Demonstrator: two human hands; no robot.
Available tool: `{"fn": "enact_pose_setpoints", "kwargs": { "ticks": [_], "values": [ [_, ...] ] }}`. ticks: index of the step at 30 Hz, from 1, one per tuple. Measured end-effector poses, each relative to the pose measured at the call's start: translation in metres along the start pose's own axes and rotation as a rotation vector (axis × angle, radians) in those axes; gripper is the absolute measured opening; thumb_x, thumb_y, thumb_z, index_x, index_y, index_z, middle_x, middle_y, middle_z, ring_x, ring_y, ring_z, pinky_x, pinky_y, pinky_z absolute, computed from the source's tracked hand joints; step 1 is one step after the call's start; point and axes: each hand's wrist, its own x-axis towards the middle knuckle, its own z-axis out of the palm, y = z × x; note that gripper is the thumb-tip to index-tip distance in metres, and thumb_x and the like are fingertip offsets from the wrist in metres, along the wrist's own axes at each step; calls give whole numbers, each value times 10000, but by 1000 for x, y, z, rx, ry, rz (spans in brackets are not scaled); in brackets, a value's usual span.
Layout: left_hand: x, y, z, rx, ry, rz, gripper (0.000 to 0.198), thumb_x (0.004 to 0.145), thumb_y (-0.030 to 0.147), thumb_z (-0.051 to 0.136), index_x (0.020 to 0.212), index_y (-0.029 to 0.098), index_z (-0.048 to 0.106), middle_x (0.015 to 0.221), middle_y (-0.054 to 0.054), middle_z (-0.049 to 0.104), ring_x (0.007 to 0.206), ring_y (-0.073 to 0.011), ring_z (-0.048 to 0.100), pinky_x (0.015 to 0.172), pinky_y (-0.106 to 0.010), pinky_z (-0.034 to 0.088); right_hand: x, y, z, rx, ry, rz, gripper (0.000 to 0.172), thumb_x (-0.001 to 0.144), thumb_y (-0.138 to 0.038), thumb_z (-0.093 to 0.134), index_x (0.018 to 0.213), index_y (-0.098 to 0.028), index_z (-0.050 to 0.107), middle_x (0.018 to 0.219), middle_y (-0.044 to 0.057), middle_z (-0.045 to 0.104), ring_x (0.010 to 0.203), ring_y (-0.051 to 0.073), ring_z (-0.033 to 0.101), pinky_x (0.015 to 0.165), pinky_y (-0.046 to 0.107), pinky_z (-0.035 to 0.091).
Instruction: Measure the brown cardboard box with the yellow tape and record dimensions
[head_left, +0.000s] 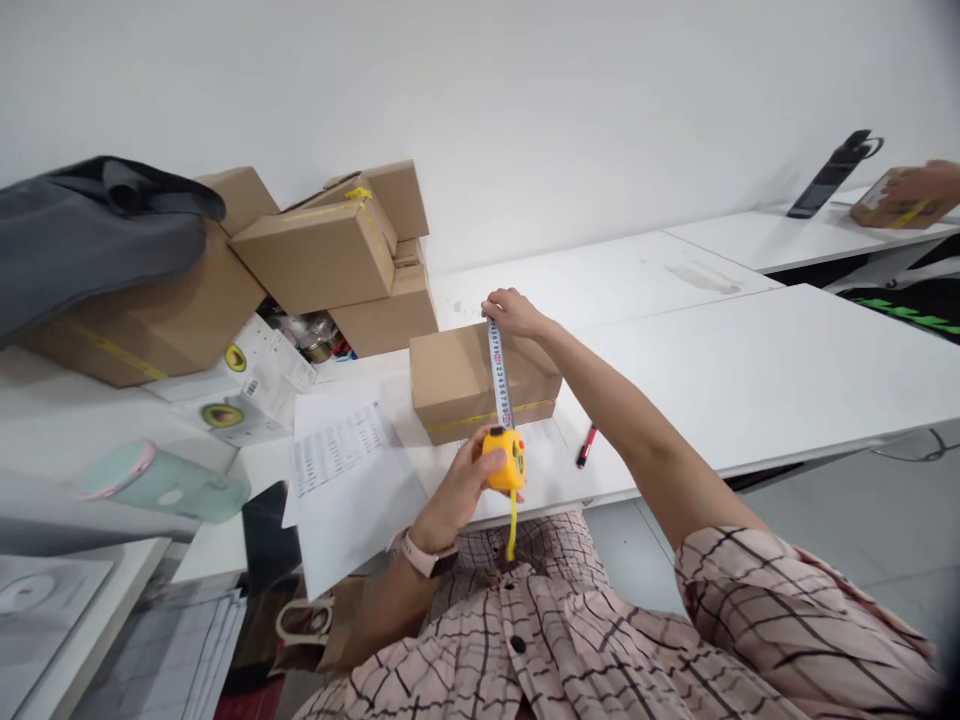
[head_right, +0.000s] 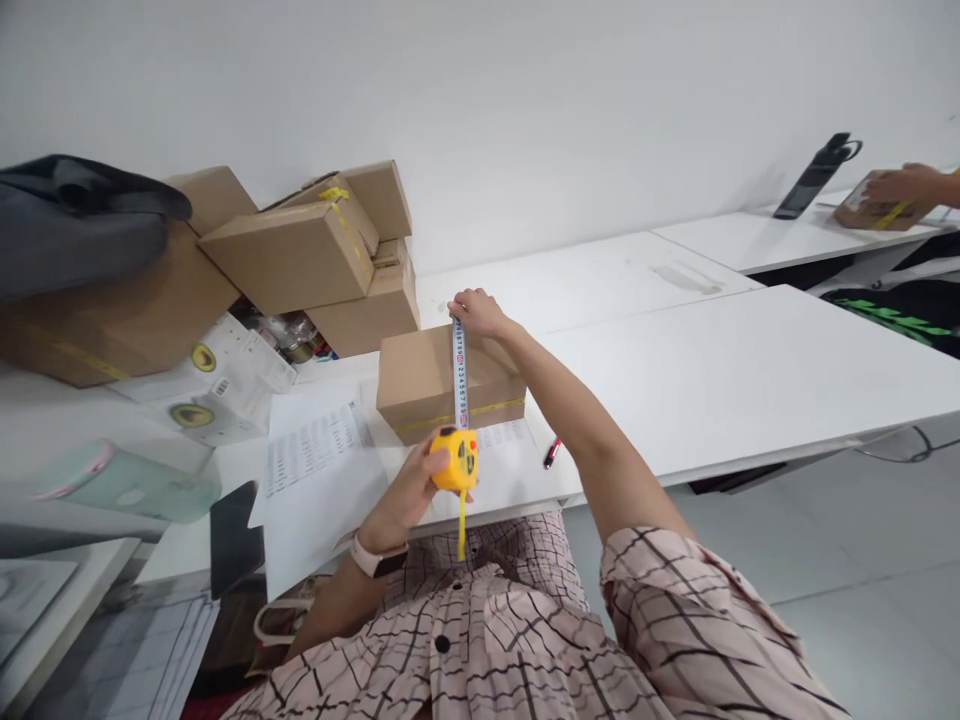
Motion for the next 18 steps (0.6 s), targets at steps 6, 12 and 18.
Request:
{"fn": "enact_pose_setpoints", "kwargs": {
  "ticks": [6,12,18],
  "values": [
    [45,18,1,-29,111,33,719,643,708,822,1052,148,635,854,-56,661,694,-183,664,528,-305,600,13,12,35,91,21,206,324,994,-377,458,1075,-227,735,1179,88,757,1059,249,650,931,351,485],
    [43,6,10,-16,117,38,717,653,712,826,1050,148,632,849,-38,647,703,-174,658,558,-326,620,10,16,41,99,-46,257,323,967,-432,506,1053,-270,771,1151,54,780,1016,246,689,898,344,492],
    [41,5,19,4,158,26,758,620,734,830,1049,144,623,866,-40,640,695,-168,649,559,-333,621,12,13,38,92,-52,270,299,951,-411,520,1024,-258,767,1150,60,776,1016,255,686,927,372,494]
  ]
}}
